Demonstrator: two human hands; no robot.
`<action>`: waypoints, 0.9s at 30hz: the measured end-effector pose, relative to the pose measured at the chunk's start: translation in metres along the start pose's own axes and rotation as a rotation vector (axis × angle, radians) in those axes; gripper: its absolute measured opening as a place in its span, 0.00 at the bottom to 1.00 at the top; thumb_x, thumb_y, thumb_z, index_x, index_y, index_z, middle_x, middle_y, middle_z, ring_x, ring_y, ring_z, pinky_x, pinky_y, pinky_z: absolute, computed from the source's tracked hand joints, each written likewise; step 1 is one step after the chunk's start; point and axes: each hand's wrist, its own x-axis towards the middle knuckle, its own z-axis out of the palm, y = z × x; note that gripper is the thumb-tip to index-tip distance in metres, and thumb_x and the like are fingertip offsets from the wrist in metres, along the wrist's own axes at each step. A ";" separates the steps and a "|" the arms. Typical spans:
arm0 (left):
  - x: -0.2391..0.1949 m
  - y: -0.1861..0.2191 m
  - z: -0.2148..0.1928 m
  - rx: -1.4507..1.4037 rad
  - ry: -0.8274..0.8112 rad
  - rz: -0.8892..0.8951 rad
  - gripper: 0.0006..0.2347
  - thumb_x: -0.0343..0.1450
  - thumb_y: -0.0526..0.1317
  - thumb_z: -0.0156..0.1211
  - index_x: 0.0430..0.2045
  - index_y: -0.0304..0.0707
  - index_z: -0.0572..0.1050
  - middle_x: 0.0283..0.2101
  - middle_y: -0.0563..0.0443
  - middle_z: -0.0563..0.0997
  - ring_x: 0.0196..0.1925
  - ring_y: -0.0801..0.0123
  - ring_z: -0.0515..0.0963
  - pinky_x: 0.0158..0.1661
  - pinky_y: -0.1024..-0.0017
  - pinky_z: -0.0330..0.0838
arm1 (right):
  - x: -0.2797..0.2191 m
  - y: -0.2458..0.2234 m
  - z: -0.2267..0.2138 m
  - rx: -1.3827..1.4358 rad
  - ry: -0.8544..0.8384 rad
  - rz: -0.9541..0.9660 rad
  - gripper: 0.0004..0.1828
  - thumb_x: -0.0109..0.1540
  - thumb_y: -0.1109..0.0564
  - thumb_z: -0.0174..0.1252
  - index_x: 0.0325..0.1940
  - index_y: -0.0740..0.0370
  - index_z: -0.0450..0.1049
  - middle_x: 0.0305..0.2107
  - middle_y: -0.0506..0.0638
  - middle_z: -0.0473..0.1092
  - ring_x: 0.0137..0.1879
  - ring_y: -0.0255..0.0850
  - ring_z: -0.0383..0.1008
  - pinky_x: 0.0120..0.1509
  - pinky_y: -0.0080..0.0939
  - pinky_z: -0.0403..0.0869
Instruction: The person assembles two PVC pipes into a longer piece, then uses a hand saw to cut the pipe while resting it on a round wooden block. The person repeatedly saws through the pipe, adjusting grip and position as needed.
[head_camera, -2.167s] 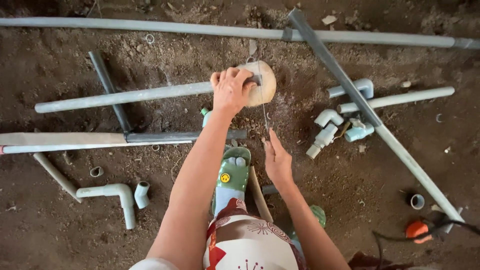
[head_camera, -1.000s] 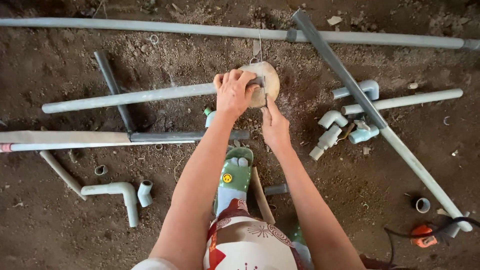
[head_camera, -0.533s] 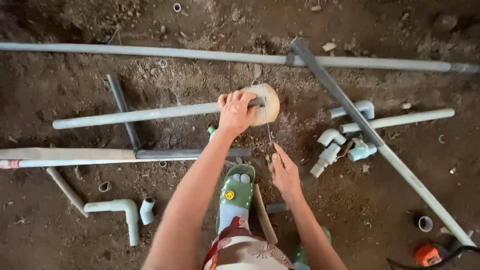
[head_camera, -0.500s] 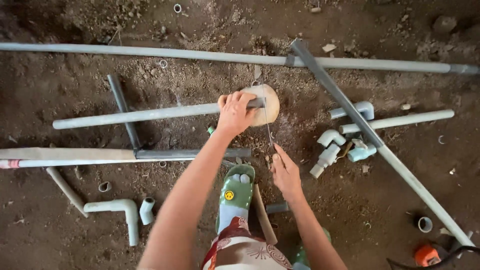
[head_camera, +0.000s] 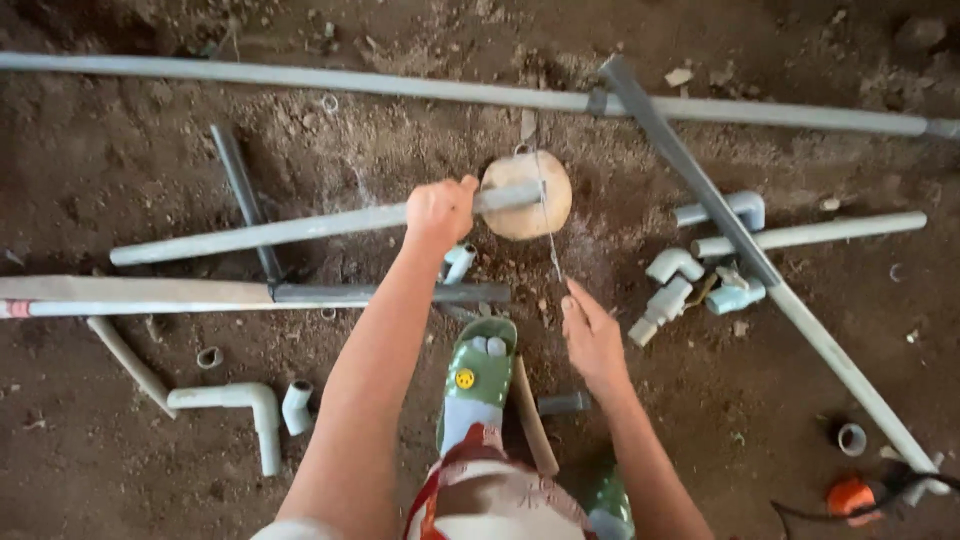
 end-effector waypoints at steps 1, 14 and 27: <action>0.000 -0.002 0.010 0.060 0.101 0.014 0.13 0.72 0.42 0.43 0.17 0.45 0.72 0.13 0.56 0.70 0.13 0.65 0.72 0.21 0.64 0.70 | 0.000 0.000 -0.001 -0.038 0.018 0.024 0.22 0.65 0.54 0.45 0.63 0.61 0.63 0.23 0.54 0.67 0.23 0.35 0.63 0.25 0.35 0.65; -0.009 0.005 0.043 0.136 0.315 -0.040 0.03 0.64 0.38 0.45 0.26 0.51 0.68 0.19 0.54 0.69 0.20 0.60 0.75 0.30 0.59 0.67 | 0.066 -0.004 0.020 -0.113 0.107 -0.214 0.20 0.63 0.51 0.51 0.58 0.56 0.69 0.33 0.61 0.73 0.34 0.41 0.74 0.39 0.44 0.72; 0.003 -0.001 -0.002 -0.072 -0.028 -0.032 0.10 0.70 0.36 0.45 0.37 0.51 0.76 0.20 0.57 0.76 0.19 0.69 0.75 0.29 0.68 0.72 | -0.002 -0.010 0.006 -0.146 0.022 -0.083 0.23 0.65 0.52 0.44 0.65 0.56 0.62 0.56 0.63 0.63 0.63 0.53 0.62 0.62 0.51 0.65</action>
